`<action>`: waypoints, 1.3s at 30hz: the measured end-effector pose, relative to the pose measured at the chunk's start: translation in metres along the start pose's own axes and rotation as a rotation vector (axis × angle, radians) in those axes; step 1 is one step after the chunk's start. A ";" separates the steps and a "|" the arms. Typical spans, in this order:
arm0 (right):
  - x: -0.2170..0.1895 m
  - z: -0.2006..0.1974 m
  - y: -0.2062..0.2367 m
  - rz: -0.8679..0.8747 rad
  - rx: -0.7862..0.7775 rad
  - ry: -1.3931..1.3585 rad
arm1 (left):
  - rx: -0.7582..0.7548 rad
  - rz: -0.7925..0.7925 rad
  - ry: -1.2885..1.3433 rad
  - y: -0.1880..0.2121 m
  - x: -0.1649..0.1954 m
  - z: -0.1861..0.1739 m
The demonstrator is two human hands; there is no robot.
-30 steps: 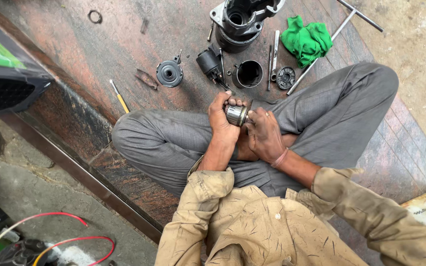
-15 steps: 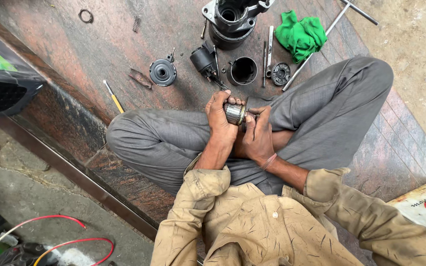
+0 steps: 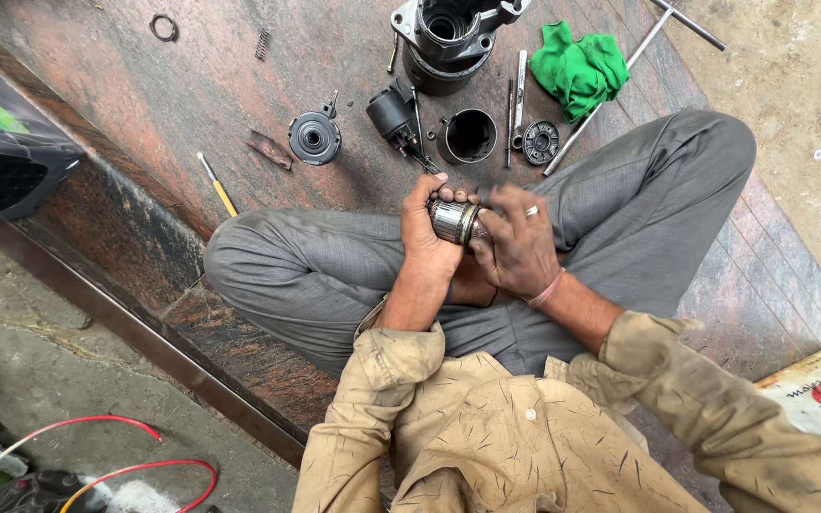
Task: The person sits on the floor repairing a starter motor. They hold the armature and end cap, fit brushes and springs into the housing, press components together by hand, and repeatedly turn the assembly over to seat parts from both sides.
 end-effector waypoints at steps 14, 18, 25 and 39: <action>-0.021 0.055 0.041 0.921 0.217 -0.655 | -0.252 0.320 -0.052 0.018 -0.003 0.008; 0.004 0.026 0.029 1.752 -0.114 -1.563 | -0.395 0.372 -0.272 0.028 0.005 0.018; -0.004 0.016 0.026 1.343 -0.062 -0.938 | -0.329 0.378 -0.211 0.015 -0.006 0.027; -0.005 0.052 0.033 1.286 0.070 -0.919 | -0.339 0.314 -0.030 0.008 0.006 0.014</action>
Point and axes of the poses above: each hand's wrist, its own y-axis away from the middle knuckle, its own z-axis out of the palm, x = y × z, the point moved 1 cm from there along -y, towards the middle knuckle, and after that the axes turned 6 degrees about x, right-handed, at the moved point
